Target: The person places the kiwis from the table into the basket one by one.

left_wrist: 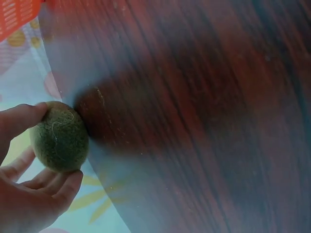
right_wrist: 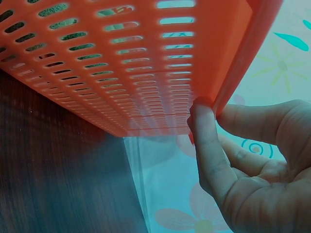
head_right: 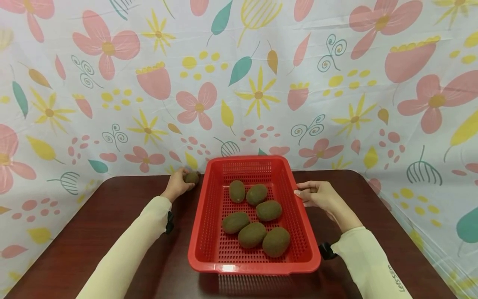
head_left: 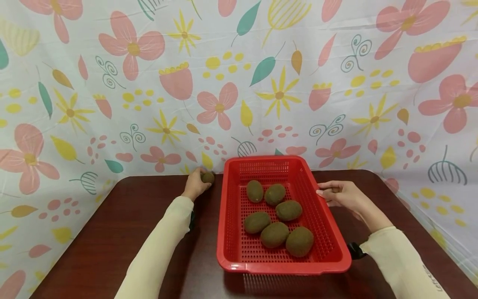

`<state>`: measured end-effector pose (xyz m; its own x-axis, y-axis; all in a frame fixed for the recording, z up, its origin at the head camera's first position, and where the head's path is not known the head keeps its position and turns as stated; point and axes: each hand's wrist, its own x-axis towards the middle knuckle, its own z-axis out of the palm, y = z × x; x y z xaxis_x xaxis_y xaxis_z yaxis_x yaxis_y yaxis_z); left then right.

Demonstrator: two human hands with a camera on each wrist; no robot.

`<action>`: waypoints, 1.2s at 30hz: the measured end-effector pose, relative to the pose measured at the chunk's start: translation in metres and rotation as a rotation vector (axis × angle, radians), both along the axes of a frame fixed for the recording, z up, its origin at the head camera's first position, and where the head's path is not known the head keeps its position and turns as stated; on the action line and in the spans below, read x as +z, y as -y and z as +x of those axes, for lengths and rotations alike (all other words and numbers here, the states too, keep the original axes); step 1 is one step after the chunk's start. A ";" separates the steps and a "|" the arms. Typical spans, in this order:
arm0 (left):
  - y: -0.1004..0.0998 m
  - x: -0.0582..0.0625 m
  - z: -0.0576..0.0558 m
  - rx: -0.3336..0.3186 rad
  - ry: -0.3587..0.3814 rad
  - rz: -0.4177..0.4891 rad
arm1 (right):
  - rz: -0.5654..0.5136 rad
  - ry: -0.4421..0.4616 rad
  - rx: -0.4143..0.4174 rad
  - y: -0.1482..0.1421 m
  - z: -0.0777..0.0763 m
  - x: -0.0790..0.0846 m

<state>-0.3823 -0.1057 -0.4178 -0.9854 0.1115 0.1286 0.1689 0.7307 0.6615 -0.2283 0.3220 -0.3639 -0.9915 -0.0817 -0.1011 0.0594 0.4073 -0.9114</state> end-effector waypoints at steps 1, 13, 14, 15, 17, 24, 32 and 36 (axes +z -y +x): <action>0.000 0.000 0.000 0.000 0.004 -0.001 | 0.000 0.002 -0.002 0.000 0.000 -0.001; 0.000 0.002 0.012 0.041 0.059 0.112 | 0.002 -0.001 0.004 0.000 -0.001 -0.001; 0.000 0.005 0.013 0.051 0.065 0.127 | 0.003 -0.001 0.004 0.000 -0.001 -0.001; 0.000 0.007 0.015 0.060 0.073 0.140 | 0.005 -0.002 0.003 0.000 -0.001 -0.001; 0.000 0.011 0.018 0.085 0.087 0.165 | 0.008 -0.002 0.002 -0.001 -0.002 -0.001; 0.001 0.026 0.027 0.161 0.160 0.251 | 0.010 0.003 0.005 -0.001 -0.004 -0.002; -0.008 0.053 0.048 0.153 0.138 0.331 | 0.013 0.005 0.005 -0.002 -0.004 -0.003; -0.015 0.066 0.064 0.115 0.072 0.338 | 0.015 0.005 0.006 -0.002 -0.003 -0.003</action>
<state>-0.3187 -0.0911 -0.3520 -0.9969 -0.0372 0.0688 0.0425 0.4799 0.8763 -0.2312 0.3238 -0.3669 -0.9905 -0.0863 -0.1073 0.0613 0.4214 -0.9048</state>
